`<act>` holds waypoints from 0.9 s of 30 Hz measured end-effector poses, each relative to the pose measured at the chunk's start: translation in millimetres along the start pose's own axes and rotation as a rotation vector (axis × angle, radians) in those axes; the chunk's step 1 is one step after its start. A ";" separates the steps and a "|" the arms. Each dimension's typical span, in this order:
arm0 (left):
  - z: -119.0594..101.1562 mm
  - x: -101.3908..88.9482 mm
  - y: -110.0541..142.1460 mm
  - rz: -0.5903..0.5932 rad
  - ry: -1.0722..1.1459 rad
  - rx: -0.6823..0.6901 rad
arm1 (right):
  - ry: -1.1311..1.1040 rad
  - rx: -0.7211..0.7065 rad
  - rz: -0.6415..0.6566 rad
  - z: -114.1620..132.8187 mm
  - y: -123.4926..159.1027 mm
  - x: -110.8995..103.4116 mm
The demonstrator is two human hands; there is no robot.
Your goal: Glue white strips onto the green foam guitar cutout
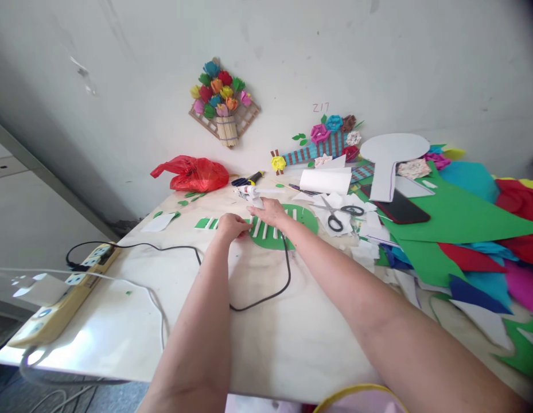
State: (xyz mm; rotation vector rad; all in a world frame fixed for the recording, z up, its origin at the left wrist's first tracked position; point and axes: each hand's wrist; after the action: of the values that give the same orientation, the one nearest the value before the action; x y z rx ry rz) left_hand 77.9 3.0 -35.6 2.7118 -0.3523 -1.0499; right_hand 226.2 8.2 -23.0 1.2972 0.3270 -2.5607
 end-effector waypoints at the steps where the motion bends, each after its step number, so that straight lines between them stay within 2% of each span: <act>1: 0.1 0.3 -0.9 -0.006 -0.012 -0.004 | -0.036 -0.025 -0.028 -1.1 0.4 -2.1; 3: 0.7 1.1 -3.2 -0.009 -0.034 -0.007 | -0.130 -0.082 -0.054 -3.9 1.4 -7.5; 6: 1.0 2.1 -5.7 0.000 -0.054 -0.016 | -0.210 -0.113 -0.017 -7.7 4.7 -17.1; 8: -0.2 2.4 -5.2 0.004 -0.047 -0.019 | -0.169 -0.078 -0.040 -8.9 8.3 -23.3; 11: -3.5 2.8 -2.3 0.010 -0.021 -0.032 | -0.091 0.013 -0.163 -9.3 15.1 -30.1; 14: -6.2 3.3 -0.1 0.016 0.013 -0.051 | -0.117 0.068 -0.226 -10.8 21.0 -33.8; 21: -2.9 2.9 -2.6 0.017 -0.016 -0.013 | -0.476 0.038 -0.015 -24.8 23.0 -32.4; 24: -0.4 2.6 -4.5 -0.015 -0.112 0.028 | -0.542 0.028 0.017 -27.5 23.5 -30.2; 27: 0.6 2.6 -4.9 -0.058 -0.223 0.070 | -0.562 0.029 -0.003 -27.0 25.0 -28.6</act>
State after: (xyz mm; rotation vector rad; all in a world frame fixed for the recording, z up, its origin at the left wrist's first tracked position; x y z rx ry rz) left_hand 80.0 6.7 -39.0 2.6851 -0.3537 -1.3868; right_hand 271.0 -3.6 -17.6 0.5354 0.1765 -2.7956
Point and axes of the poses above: each hand's wrist, its own y-axis away from the middle knuckle, its own x-axis out of the palm, z = x × y, and after that the axes turned 14 degrees about z, right-handed
